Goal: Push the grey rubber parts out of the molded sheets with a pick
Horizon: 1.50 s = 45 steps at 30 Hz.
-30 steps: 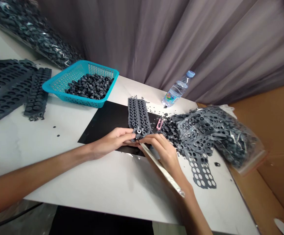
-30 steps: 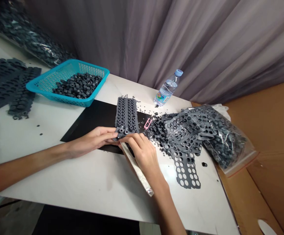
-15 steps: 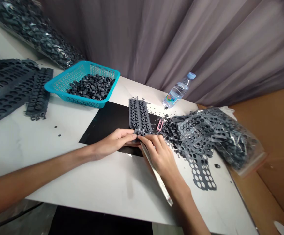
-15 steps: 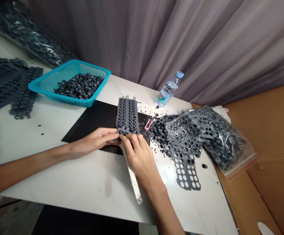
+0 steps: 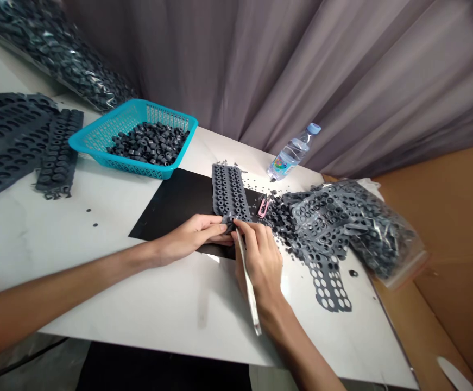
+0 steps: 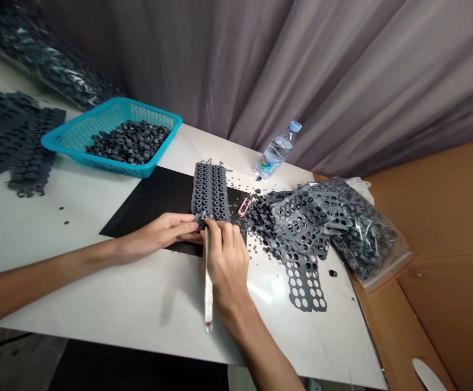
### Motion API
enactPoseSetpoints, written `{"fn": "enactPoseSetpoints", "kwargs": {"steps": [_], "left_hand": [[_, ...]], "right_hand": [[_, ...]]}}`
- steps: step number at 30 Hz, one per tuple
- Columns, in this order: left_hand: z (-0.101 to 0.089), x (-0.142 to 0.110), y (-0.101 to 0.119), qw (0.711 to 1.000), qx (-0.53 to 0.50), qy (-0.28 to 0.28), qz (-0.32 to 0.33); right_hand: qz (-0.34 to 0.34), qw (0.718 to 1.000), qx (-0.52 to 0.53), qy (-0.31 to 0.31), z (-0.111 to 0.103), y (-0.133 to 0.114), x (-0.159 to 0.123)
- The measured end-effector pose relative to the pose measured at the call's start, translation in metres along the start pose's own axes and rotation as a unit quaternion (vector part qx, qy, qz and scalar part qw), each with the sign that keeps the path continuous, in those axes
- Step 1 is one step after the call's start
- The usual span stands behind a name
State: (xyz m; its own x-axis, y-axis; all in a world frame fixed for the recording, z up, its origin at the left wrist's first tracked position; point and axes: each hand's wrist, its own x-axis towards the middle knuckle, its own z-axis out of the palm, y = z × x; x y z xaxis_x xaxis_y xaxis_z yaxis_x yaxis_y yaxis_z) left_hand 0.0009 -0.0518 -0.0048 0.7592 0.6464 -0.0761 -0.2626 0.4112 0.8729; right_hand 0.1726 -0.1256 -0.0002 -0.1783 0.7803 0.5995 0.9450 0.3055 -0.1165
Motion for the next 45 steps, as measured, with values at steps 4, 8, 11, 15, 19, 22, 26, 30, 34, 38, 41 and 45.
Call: {"fn": "enactPoseSetpoints", "kwargs": {"steps": [4,8,11,15,19,22,26,30,34,38,41,45], "left_hand": [[-0.001,-0.001,0.0,1.0,-0.009,0.0,-0.007],[-0.002,-0.003,0.003,1.0,-0.017,0.001,-0.012],[-0.001,-0.003,0.005,1.0,-0.005,0.006,-0.014],[0.0,-0.004,0.008,1.0,0.003,0.01,-0.02],[0.0,-0.004,0.009,1.0,0.0,0.009,-0.015],[-0.002,-0.004,0.008,1.0,-0.004,0.008,-0.01],[-0.001,-0.005,0.008,1.0,-0.004,0.006,-0.012],[0.002,-0.005,0.009,1.0,0.001,0.014,-0.016],[0.002,-0.004,0.008,1.0,0.011,0.009,-0.003],[0.0,-0.004,0.004,1.0,0.031,0.001,0.007],[-0.001,-0.003,0.002,0.999,0.035,-0.001,0.005],[-0.003,-0.001,0.001,0.999,0.042,0.006,0.007]], "right_hand": [[-0.017,0.997,0.071,-0.01,-0.004,0.006,0.002],[-0.015,0.978,0.207,-0.032,-0.017,0.02,0.006],[0.061,0.965,0.256,-0.013,-0.026,0.026,0.008],[0.043,0.968,0.247,-0.015,-0.029,0.027,0.01],[-0.048,0.969,0.241,-0.038,-0.024,0.03,0.01],[-0.067,0.973,0.216,-0.057,-0.02,0.032,0.01],[-0.071,0.974,0.207,-0.065,-0.019,0.034,0.009],[-0.082,0.973,0.201,-0.071,-0.016,0.036,0.008],[-0.089,0.977,0.187,-0.05,-0.011,0.036,0.006],[-0.075,0.984,0.155,-0.043,-0.008,0.033,0.006],[-0.076,0.988,0.12,-0.051,-0.008,0.031,0.006],[-0.108,0.99,0.064,-0.063,-0.009,0.031,0.007]]}}
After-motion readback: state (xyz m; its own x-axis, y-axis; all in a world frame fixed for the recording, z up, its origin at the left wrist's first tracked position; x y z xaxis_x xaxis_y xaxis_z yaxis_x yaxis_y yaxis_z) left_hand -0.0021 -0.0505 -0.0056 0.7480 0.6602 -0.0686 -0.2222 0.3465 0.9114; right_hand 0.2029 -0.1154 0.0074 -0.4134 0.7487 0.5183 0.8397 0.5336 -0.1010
